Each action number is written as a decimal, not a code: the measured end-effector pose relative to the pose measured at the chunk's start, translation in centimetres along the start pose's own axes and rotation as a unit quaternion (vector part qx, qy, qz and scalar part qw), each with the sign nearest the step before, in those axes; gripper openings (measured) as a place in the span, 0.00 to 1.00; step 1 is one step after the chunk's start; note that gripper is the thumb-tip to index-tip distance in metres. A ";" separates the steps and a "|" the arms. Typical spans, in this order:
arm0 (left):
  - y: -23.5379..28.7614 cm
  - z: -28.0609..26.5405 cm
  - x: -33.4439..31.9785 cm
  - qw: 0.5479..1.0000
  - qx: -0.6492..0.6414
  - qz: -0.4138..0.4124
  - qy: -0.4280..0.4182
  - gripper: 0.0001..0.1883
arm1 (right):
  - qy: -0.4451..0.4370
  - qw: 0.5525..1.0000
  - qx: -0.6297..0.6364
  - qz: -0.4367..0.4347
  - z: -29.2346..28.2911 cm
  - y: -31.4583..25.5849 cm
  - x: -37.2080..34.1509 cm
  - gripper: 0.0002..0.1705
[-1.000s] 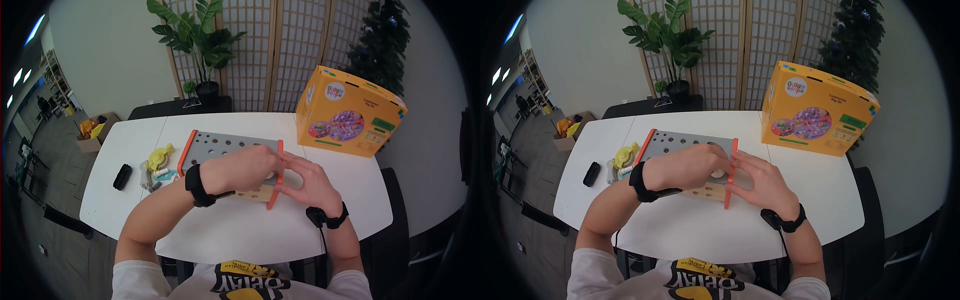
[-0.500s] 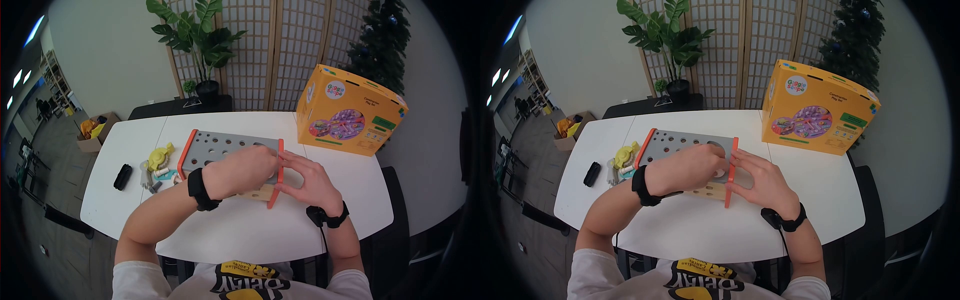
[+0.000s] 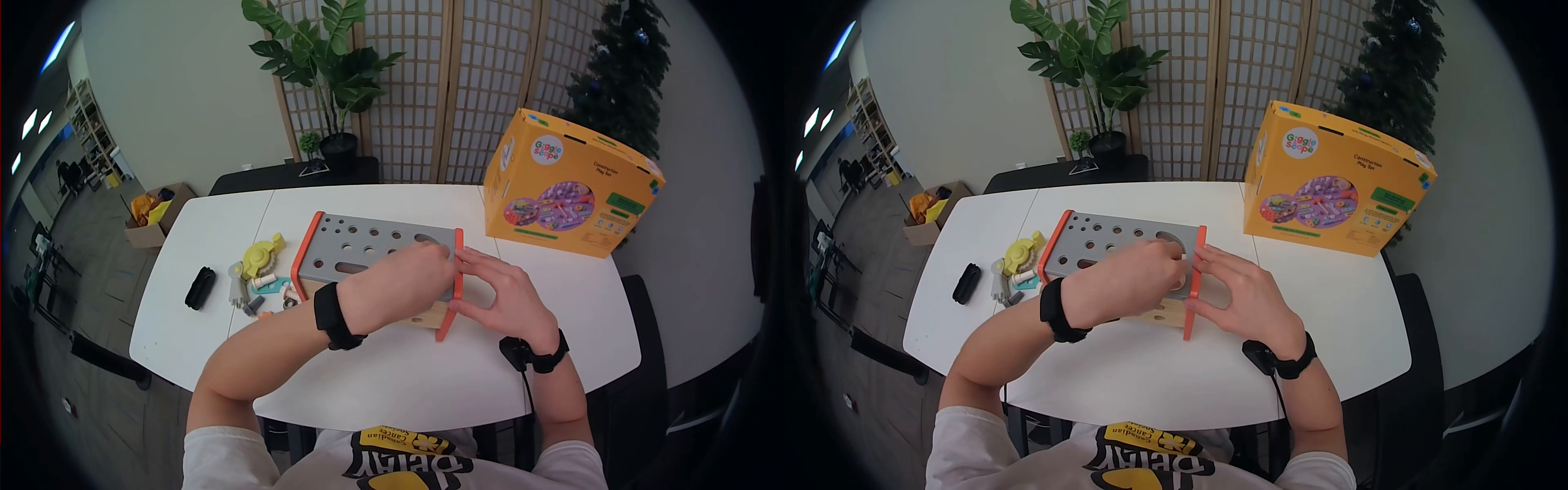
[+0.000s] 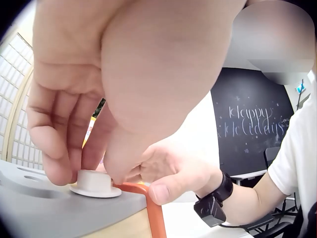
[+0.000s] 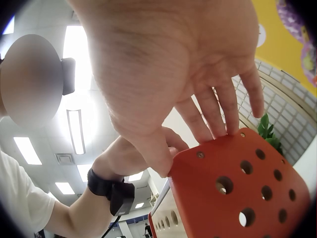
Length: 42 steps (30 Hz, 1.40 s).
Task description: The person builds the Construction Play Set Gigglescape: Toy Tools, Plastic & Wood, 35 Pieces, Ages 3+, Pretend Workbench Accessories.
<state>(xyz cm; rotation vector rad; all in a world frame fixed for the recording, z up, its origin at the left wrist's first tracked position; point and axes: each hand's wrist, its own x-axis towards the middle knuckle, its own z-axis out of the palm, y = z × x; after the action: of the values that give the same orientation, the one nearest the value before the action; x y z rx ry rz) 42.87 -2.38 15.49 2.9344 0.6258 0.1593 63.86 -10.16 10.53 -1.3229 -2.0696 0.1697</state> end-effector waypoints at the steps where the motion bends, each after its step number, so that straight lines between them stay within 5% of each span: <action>1: 0.0 0.1 -0.1 0.999 0.021 0.033 0.006 0.07 | -0.001 1.000 0.001 0.002 0.0 0.0 0.0 0.31; 9: -2.7 1.6 -1.1 0.979 0.033 0.183 0.088 0.13 | -0.003 1.000 0.012 0.014 -0.1 -0.5 0.2 0.31; 15: -3.2 2.3 -1.7 0.973 0.010 0.192 0.129 0.14 | -0.036 0.999 -0.018 -0.014 -1.0 -0.5 0.4 0.34; 29: 0.1 6.3 -6.1 0.956 0.004 0.062 0.288 0.20 | -0.030 0.985 -0.156 -0.064 -0.3 -0.8 0.2 0.41; 36: -3.6 6.3 -11.9 0.952 -0.012 0.017 0.306 0.16 | -0.021 0.990 -0.138 -0.033 -0.5 -1.5 -0.3 0.37; 38: -5.7 6.4 -14.1 0.947 0.004 -0.059 0.315 0.14 | -0.016 0.991 -0.134 -0.024 -0.6 -1.5 -0.4 0.34; 42: -10.5 5.8 -19.1 0.938 0.022 -0.280 0.205 0.11 | -0.002 0.986 -0.165 -0.010 -0.5 -1.3 -0.7 0.32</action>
<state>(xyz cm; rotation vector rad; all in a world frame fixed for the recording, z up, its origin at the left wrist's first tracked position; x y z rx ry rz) 22.13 -1.44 6.77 2.6320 1.5023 0.7024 63.37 -11.47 11.10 -1.4930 -2.1780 -0.1877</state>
